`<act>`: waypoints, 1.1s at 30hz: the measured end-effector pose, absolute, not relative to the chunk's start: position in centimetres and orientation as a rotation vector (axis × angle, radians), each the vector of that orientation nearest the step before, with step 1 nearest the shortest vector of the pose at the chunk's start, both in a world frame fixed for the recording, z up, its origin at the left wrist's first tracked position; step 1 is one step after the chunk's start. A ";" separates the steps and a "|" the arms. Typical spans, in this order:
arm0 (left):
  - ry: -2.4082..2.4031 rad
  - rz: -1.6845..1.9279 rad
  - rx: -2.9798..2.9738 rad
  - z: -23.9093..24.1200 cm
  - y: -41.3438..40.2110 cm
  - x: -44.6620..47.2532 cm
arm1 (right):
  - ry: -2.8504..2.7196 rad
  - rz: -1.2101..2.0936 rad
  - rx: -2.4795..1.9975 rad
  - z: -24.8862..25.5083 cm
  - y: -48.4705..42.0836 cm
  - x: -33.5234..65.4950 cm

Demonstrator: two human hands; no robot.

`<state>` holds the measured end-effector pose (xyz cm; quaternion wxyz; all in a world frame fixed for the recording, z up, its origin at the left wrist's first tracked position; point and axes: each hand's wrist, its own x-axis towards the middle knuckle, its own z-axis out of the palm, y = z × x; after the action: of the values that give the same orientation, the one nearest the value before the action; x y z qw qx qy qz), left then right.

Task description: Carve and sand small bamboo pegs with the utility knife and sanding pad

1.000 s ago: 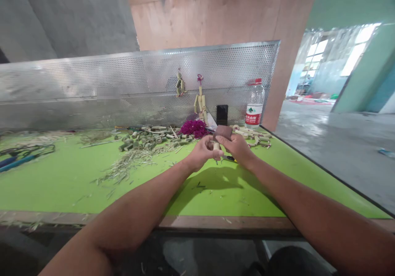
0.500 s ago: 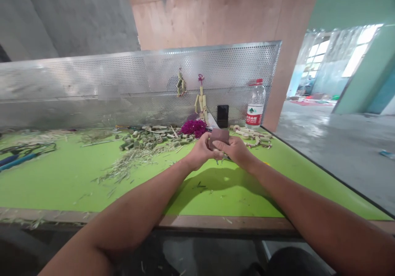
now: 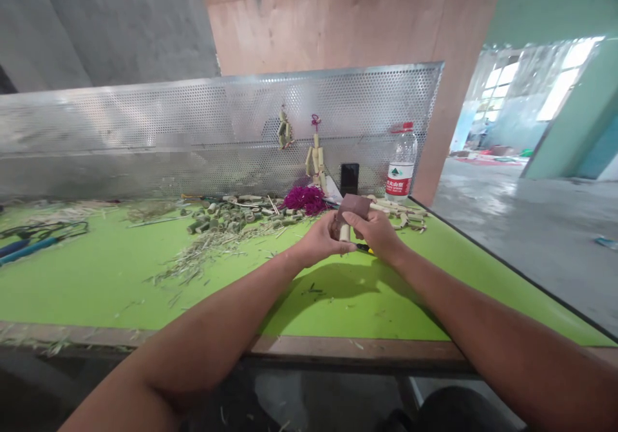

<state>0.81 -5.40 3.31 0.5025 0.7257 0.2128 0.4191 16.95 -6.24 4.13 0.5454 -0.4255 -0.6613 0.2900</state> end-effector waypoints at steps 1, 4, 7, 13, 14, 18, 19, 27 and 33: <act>0.479 0.998 1.722 3.3 -5.4 0.8 | -1.556 0.687 -1.021 4.2 -6.2 17.0; 0.452 0.963 1.687 3.5 -5.5 0.8 | -1.564 0.664 -1.039 4.4 -6.4 17.1; 0.450 0.971 1.700 3.4 -5.5 0.7 | -1.590 0.598 -0.995 4.3 -6.8 16.8; 0.485 1.084 1.688 3.3 -5.2 0.6 | -1.707 0.712 -0.898 4.2 -6.9 16.3; 0.483 1.078 1.679 3.4 -5.2 0.6 | -1.681 0.666 -0.915 4.2 -6.8 16.4; 0.438 1.049 1.667 3.5 -5.3 0.6 | -1.634 0.614 -0.960 4.5 -6.9 16.6; 0.418 1.045 1.678 3.4 -5.3 0.7 | -1.683 0.665 -0.935 4.5 -6.9 16.6; 0.391 1.026 1.720 3.0 -5.0 0.7 | -1.690 0.563 -0.970 4.5 -6.4 17.0; 0.424 1.040 1.739 3.0 -5.1 0.8 | -1.667 0.463 -1.034 4.5 -6.3 17.0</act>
<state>0.77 -5.05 3.01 0.5106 0.7222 0.1763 0.4320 17.01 -6.32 4.53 0.5338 -0.4337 -0.6995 0.1941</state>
